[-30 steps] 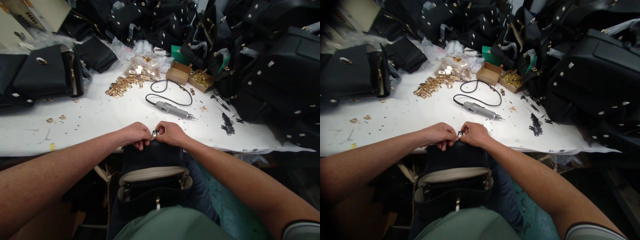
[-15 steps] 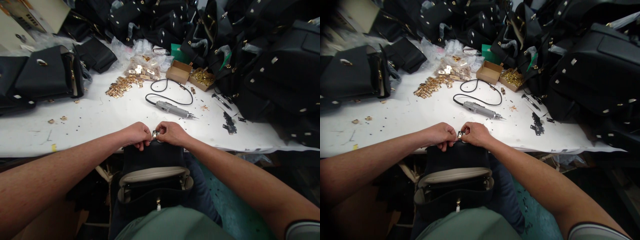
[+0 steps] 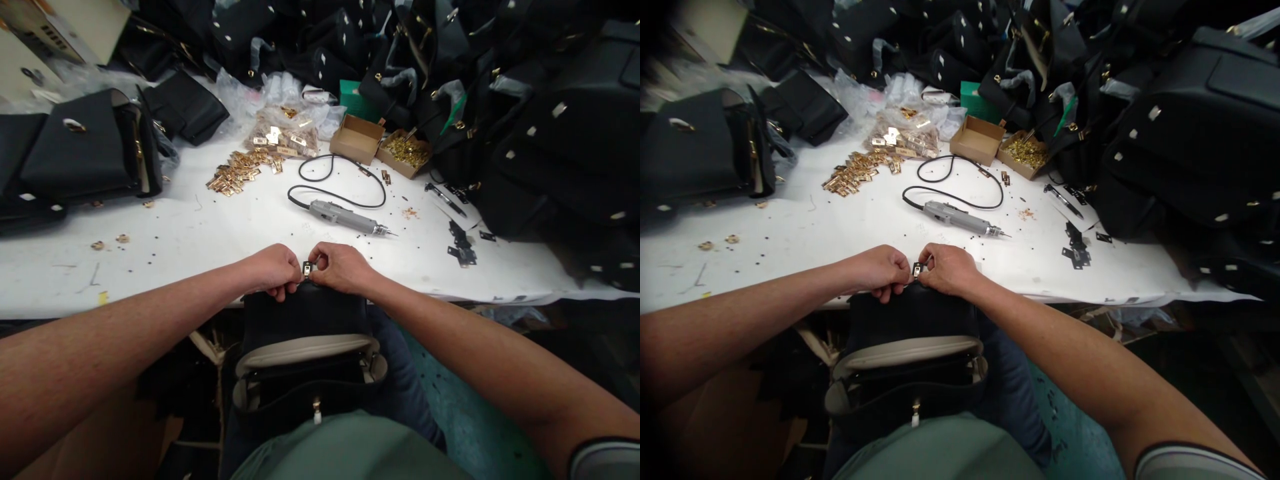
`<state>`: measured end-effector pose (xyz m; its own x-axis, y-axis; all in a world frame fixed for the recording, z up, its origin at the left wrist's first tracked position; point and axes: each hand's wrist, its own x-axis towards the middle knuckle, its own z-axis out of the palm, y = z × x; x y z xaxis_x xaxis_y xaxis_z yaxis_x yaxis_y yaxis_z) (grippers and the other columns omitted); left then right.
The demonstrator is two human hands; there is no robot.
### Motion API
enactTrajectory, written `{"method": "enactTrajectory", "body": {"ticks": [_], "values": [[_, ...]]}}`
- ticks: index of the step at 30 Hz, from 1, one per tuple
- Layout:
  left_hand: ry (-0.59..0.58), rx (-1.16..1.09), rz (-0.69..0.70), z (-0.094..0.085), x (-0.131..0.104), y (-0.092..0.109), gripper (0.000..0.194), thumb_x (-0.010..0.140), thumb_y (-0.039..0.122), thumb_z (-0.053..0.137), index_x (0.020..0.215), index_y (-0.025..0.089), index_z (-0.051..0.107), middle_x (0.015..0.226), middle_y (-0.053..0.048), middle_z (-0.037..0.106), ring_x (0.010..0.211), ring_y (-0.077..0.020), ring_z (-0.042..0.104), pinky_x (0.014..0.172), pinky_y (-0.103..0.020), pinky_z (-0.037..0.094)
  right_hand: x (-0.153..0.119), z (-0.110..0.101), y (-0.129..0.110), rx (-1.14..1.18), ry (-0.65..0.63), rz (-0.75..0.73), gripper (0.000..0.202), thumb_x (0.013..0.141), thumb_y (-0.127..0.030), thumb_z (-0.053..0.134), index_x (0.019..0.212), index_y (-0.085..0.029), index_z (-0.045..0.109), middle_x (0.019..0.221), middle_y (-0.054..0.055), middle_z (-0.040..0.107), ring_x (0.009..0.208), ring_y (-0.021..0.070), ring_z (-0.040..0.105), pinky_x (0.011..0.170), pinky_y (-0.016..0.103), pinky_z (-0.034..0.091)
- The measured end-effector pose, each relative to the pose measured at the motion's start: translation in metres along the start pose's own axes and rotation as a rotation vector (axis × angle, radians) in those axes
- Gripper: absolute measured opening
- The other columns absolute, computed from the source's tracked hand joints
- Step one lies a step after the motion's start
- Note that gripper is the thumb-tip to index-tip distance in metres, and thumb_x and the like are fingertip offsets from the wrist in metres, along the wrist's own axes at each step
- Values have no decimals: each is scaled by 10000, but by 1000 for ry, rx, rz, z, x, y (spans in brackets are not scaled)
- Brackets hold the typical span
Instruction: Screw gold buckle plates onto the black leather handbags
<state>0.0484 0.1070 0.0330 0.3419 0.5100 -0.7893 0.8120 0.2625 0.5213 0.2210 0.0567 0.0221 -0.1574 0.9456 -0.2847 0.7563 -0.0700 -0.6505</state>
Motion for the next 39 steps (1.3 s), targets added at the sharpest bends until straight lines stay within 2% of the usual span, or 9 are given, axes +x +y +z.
{"method": "enactTrajectory", "body": {"ticks": [12,18,21,23,27,31,36,37,39], "values": [[10,12,58,-2,5,-11,110,687,286,635,664,183,603,586,4,653,384,-97,516,376,-205,273,9,7,-6,-107,7,98,319,674,-451,762,939,-290,688,885,-12,720,785,190,632,615,270,389],[213,177,133,8,-14,-6,78,732,238,554,689,183,590,590,7,638,383,-111,509,405,-220,307,5,8,-13,-88,46,113,325,642,-440,755,930,-303,696,887,-19,727,799,195,650,618,274,407],[382,266,179,18,-26,-7,81,772,237,563,777,202,636,666,-15,674,534,-169,614,496,-251,388,5,8,-17,-82,47,132,313,639,-405,748,931,-298,708,912,-11,732,822,198,658,640,275,429],[533,379,281,27,-34,-14,126,840,260,546,850,226,666,801,-41,712,756,-215,677,629,-285,456,4,8,-18,-80,57,141,319,636,-401,750,935,-296,713,920,-7,734,839,204,664,660,278,445],[809,702,672,46,-37,-40,275,964,282,438,946,245,710,1109,-89,712,1041,-275,641,871,-401,510,3,8,-20,-86,66,127,320,642,-393,743,945,-297,718,932,-6,741,857,210,676,688,286,466],[857,711,881,51,-25,-61,336,982,267,417,1084,264,738,1238,-86,697,1144,-297,618,964,-480,520,3,4,-22,-100,35,116,325,636,-392,758,942,-286,726,936,-8,745,866,220,685,668,281,470],[838,649,926,48,-15,-70,349,976,285,432,1140,315,739,1234,-63,712,1147,-304,638,956,-508,537,6,-7,-11,84,-73,5,338,683,-358,788,998,-252,727,895,-22,737,719,151,683,603,224,480],[844,637,927,47,-14,-71,347,974,291,435,1141,316,739,1239,-59,711,1153,-306,638,960,-509,536,8,-14,-6,139,-61,-22,332,718,-356,776,1028,-248,723,900,-24,738,677,131,676,597,215,485],[857,615,932,47,-12,-74,341,972,306,442,1142,319,737,1245,-50,709,1163,-307,635,964,-507,536,15,-35,7,154,77,-49,265,797,-341,724,1044,-244,725,908,-23,742,658,111,671,619,207,494]]}}
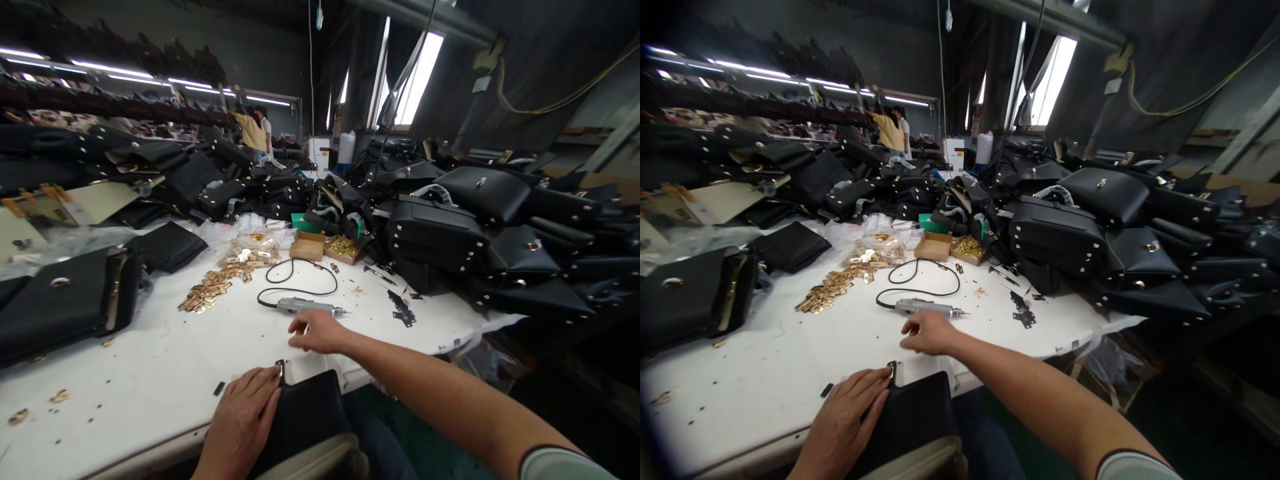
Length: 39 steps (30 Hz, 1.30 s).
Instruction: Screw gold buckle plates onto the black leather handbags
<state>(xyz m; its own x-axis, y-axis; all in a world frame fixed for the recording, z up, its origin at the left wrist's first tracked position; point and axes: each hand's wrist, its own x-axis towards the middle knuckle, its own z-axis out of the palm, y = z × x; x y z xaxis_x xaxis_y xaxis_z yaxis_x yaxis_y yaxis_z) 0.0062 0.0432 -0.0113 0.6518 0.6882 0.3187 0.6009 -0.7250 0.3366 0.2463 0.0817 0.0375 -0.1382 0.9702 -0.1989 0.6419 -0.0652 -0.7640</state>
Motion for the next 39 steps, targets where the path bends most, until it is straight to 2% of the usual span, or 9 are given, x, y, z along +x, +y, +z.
{"method": "enactTrajectory", "body": {"ticks": [4,8,13,19,24,27,31,34,39], "values": [[50,-5,26,4,-2,-6,311,958,328,481,1151,332,725,1233,-38,715,1142,-297,645,928,-477,551,29,-64,33,-242,357,97,172,864,-266,647,993,-232,756,971,3,758,877,149,690,756,227,502],[178,56,151,7,0,-16,271,934,308,559,1166,304,700,1208,-15,725,1089,-251,662,874,-391,564,67,-115,79,-357,440,241,254,852,-205,641,1080,-212,753,1053,40,753,961,189,676,805,249,494],[247,134,277,11,3,-27,259,922,266,586,1159,251,688,1181,0,733,1051,-215,661,843,-332,548,118,-137,123,-461,403,295,455,825,-261,690,1279,-232,683,1143,52,728,965,203,670,785,235,488],[213,90,236,12,4,-25,261,921,251,591,1166,244,680,1200,-2,723,1084,-229,635,870,-353,523,148,-146,137,-571,298,297,425,786,-348,734,1201,-259,735,1079,44,743,922,207,670,764,238,477],[179,-15,118,8,3,-11,237,936,199,584,1148,250,676,1195,-8,719,1088,-230,620,901,-395,496,127,-144,125,-667,330,226,237,881,-366,629,1025,-247,775,1133,61,727,1010,223,642,771,255,448],[153,-76,46,8,0,-5,227,946,178,579,1135,256,677,1186,-4,721,1096,-229,615,916,-428,482,109,-141,113,-694,413,189,327,982,-332,457,1018,-189,750,1152,109,711,1052,229,621,777,265,435],[129,-125,-14,9,-2,-2,194,945,189,590,1091,254,700,1192,-15,719,1110,-234,614,922,-447,474,74,-118,81,-369,531,36,360,981,-379,454,990,-155,736,898,93,733,855,204,666,685,259,453],[134,-145,-30,9,-3,-1,173,941,204,598,1054,253,719,1180,-25,723,1094,-235,624,917,-451,476,35,-78,43,62,331,-19,306,879,-427,625,958,-156,745,753,48,719,672,171,666,593,243,476],[136,-184,-31,10,-1,-2,152,926,223,637,1049,254,721,1156,-22,735,1079,-227,638,918,-444,485,-6,-8,0,251,-21,44,212,828,-361,683,847,-160,747,648,17,690,563,126,633,509,204,453]]}}
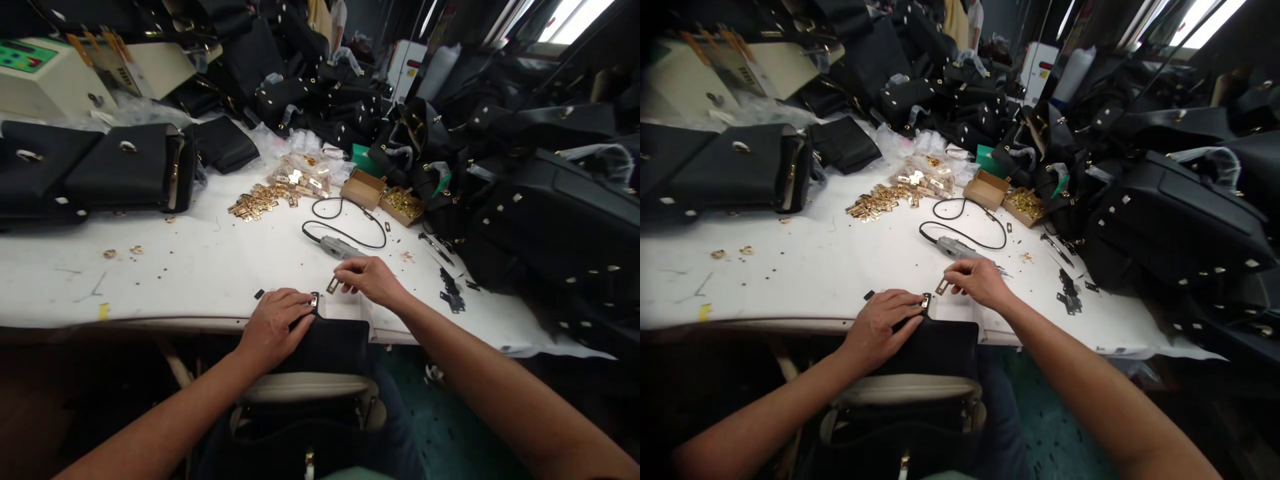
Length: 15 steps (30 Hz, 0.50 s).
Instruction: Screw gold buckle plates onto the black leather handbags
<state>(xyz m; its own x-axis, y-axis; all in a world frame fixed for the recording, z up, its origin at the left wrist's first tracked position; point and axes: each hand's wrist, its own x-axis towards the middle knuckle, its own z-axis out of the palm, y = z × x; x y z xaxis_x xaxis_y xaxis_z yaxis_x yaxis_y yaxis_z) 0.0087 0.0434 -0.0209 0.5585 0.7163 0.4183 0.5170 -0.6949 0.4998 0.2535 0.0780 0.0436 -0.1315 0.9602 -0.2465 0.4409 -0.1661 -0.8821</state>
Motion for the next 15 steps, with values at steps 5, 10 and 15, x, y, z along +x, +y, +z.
{"method": "enactTrajectory", "body": {"ticks": [5,10,15], "values": [[-12,-28,-34,1,0,-1,156,914,243,666,1068,248,687,1150,-27,732,1093,-235,632,933,-446,474,10,30,9,63,-125,27,143,828,-295,680,844,-165,737,611,-9,661,555,118,620,513,196,456],[6,-23,-75,1,-1,1,187,886,231,688,1062,221,627,1111,-43,717,1071,-244,620,925,-434,470,16,35,14,-1,-201,27,135,837,-270,666,864,-170,752,578,-22,640,532,107,576,535,203,447],[-8,-20,-84,1,-2,1,239,902,247,662,1130,214,600,1100,-66,696,1066,-253,614,930,-434,467,16,39,15,-73,-189,-5,149,842,-292,664,853,-173,755,584,-32,618,524,93,529,526,201,397]]}}
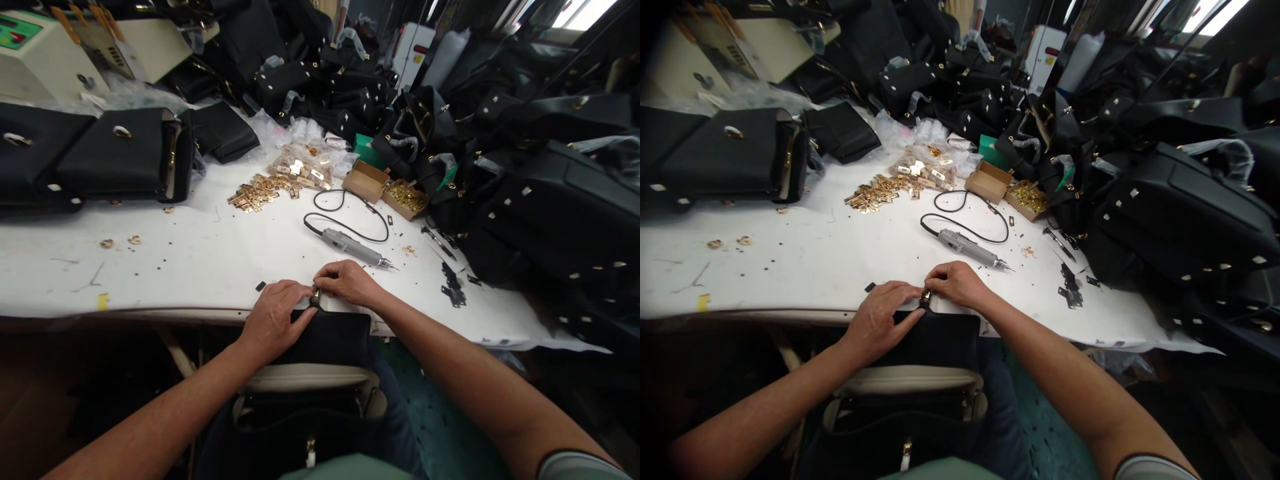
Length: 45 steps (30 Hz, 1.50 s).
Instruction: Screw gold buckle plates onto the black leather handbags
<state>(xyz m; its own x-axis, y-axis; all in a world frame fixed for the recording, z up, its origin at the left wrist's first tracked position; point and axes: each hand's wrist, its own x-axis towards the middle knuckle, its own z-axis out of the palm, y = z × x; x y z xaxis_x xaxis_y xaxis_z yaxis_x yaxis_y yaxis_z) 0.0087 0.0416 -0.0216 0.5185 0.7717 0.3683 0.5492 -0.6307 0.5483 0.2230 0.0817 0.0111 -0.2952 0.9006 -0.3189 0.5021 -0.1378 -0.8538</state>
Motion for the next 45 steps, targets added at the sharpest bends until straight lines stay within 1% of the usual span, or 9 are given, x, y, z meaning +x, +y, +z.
{"method": "enactTrajectory", "body": {"ticks": [4,9,12,15,22,25,28,37,45], "values": [[-23,2,-15,-1,0,0,231,908,245,651,1132,217,604,1101,-67,690,1072,-256,609,937,-438,462,0,-2,-3,-17,7,-22,174,874,-327,641,865,-182,737,612,-29,621,540,108,545,544,214,412],[-21,-1,1,-1,0,0,228,906,233,651,1129,218,606,1105,-60,690,1084,-251,602,940,-432,460,-11,-4,-10,-325,311,-328,171,954,-312,594,955,-212,732,910,45,711,834,169,646,761,266,464],[-20,8,-18,-1,1,1,214,897,233,661,1105,207,613,1078,-66,680,1054,-250,601,922,-428,465,-25,5,-9,-615,247,-454,223,1001,-334,535,1048,-241,733,1006,69,712,922,184,642,788,272,438],[-22,12,-25,-2,0,2,181,894,232,662,1064,200,611,1067,-66,672,1049,-250,596,921,-428,462,-37,14,-6,-685,145,-470,244,1014,-352,516,1069,-258,735,1005,62,710,889,171,648,755,262,433],[-12,10,-4,-2,0,3,180,898,232,662,1067,207,606,1077,-52,686,1053,-242,602,915,-424,457,-27,8,4,-407,239,-318,200,933,-298,663,1112,-248,738,977,30,705,860,151,647,779,249,456],[-14,14,4,-2,1,2,206,902,235,659,1100,211,609,1092,-57,694,1071,-247,603,924,-429,457,-15,3,3,-449,177,-252,237,899,-308,693,1122,-243,741,948,29,696,853,158,640,789,263,454],[-9,17,5,-2,1,2,204,901,242,661,1097,213,613,1088,-60,697,1070,-252,607,915,-430,459,-9,2,0,-439,116,-228,151,891,-310,683,995,-250,774,949,24,710,883,164,643,790,263,448],[-18,3,3,-2,0,2,219,899,232,659,1114,223,620,1099,-61,702,1077,-258,606,933,-441,460,-7,-2,-6,34,0,143,148,815,-290,685,852,-175,770,584,4,679,526,134,599,518,223,438],[-21,13,30,-3,2,3,211,907,232,650,1116,207,640,1126,-73,693,1079,-255,594,939,-446,469,-4,3,-8,-33,17,124,141,787,-292,702,812,-181,785,551,-3,663,494,121,567,479,216,416]]}}
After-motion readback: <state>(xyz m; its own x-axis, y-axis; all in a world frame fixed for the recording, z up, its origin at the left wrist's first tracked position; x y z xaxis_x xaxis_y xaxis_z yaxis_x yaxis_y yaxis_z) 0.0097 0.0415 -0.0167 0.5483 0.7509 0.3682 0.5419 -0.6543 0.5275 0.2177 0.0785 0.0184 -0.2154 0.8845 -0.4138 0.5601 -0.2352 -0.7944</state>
